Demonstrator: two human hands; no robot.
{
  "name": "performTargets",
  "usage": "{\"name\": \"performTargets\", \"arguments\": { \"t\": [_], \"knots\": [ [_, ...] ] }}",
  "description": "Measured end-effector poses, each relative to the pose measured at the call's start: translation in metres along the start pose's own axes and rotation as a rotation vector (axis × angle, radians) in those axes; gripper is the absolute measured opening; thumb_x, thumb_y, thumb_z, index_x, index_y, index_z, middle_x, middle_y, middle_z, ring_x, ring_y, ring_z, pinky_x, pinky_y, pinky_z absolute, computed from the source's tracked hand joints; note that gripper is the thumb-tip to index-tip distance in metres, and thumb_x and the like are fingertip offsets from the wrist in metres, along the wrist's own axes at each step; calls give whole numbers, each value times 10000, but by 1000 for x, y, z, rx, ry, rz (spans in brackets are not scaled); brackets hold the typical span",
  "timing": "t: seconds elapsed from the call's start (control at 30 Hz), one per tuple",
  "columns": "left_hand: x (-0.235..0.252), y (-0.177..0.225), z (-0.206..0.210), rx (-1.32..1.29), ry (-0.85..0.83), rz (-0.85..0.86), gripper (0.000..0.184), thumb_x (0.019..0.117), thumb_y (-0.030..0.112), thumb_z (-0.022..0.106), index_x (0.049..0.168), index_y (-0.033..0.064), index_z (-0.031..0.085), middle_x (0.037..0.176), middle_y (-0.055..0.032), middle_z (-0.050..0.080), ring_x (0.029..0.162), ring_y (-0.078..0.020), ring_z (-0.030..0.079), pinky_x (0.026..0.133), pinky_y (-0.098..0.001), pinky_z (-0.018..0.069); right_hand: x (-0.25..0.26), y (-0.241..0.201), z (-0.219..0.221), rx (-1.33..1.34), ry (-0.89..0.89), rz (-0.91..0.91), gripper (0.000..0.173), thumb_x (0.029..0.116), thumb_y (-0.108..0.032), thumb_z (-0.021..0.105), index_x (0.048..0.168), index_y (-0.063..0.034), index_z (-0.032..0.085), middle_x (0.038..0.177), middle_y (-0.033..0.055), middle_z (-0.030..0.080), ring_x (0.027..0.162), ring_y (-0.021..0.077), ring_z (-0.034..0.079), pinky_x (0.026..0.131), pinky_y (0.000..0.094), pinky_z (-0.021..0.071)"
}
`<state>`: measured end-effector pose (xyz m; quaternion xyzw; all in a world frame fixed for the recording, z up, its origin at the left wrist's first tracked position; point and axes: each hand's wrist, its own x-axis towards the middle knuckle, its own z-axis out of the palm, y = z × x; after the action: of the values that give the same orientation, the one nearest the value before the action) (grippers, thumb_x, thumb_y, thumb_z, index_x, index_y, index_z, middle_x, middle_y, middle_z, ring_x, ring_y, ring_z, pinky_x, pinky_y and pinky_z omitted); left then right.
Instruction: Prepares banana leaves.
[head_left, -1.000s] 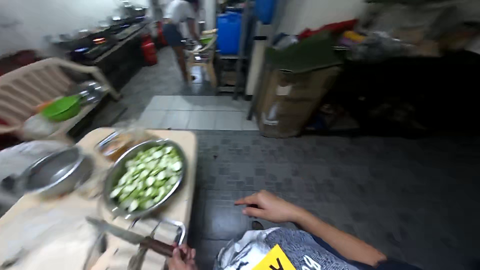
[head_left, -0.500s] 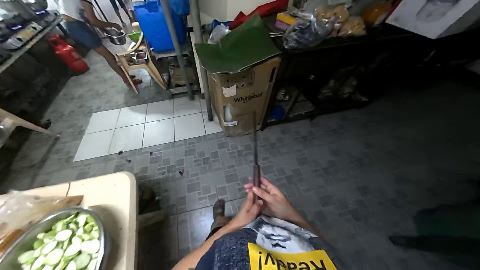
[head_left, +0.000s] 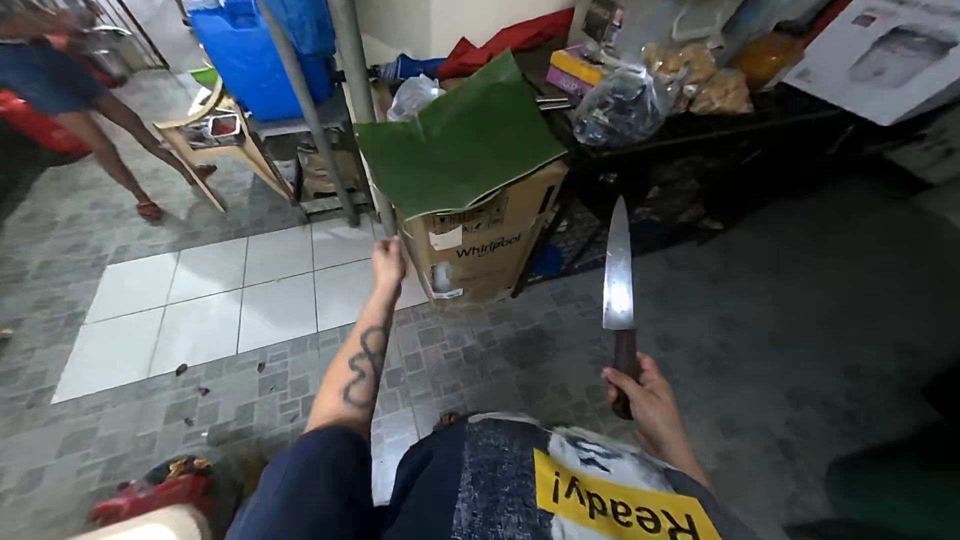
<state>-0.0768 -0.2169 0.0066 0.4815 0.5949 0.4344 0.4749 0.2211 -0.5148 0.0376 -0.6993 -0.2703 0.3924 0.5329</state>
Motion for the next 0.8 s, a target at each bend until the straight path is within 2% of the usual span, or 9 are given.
{"name": "performTargets", "arguments": {
  "t": [0.1,0.17,0.2,0.23,0.3,0.37,0.6,0.7,0.8],
  "knots": [
    [75,7,21,-20,24,-157,550,1108,329,457,1470,-81,411,1400,-331,517,1207,-394,592,1027,-502,487,47,-7,2,-23,30,6,313,964,26,548,1264,14,458,763,-3,569,531,25,542,508,170,493],
    [103,8,40,-65,24,-243,511,1091,300,517,1422,-83,445,1270,-267,585,1019,-270,654,907,-387,553,85,-15,7,-82,37,24,327,974,15,570,1284,19,463,763,10,557,530,33,537,502,175,485],
    [112,8,50,-106,44,-257,447,1079,235,547,1379,-86,467,1160,-218,616,900,-193,664,826,-320,571,106,-20,9,-121,30,33,351,983,3,582,1313,31,463,786,26,550,544,43,538,510,187,485],
    [117,9,58,-157,66,-259,392,1063,146,565,1360,-94,476,1134,-208,630,870,-169,676,808,-298,583,129,-27,11,-158,11,37,377,992,-12,585,1342,38,458,816,38,544,564,53,538,525,199,488],
    [125,12,72,-218,97,-246,367,1033,33,571,1361,-110,487,1195,-232,624,934,-195,688,866,-324,589,180,-39,16,-212,-37,3,404,996,-36,586,1368,49,451,834,44,546,577,57,539,538,212,492],
    [130,17,83,-206,123,-234,332,1020,14,580,1319,-107,506,1139,-195,627,879,-152,685,828,-296,596,232,-49,24,-236,-98,-40,416,998,-56,590,1374,54,447,836,50,552,592,64,545,562,228,503],
    [134,6,85,39,254,-290,344,1011,137,658,1226,-113,560,974,-159,656,736,-125,655,744,-296,588,384,-88,43,-295,-267,-129,410,997,-31,630,1363,40,459,824,82,578,598,73,568,600,234,521],
    [132,5,91,10,285,-319,315,1048,150,598,1238,-96,550,932,-117,659,699,-89,657,715,-264,585,425,-97,58,-385,-327,-97,457,999,-45,647,1413,15,462,905,147,612,623,141,564,620,317,518],
    [131,12,97,97,308,-354,350,1061,198,584,1282,-70,549,998,-151,666,742,-131,672,730,-294,589,446,-98,69,-374,-374,-92,409,1019,-92,642,1381,9,480,875,121,594,601,119,548,592,290,505]
  ]
}}
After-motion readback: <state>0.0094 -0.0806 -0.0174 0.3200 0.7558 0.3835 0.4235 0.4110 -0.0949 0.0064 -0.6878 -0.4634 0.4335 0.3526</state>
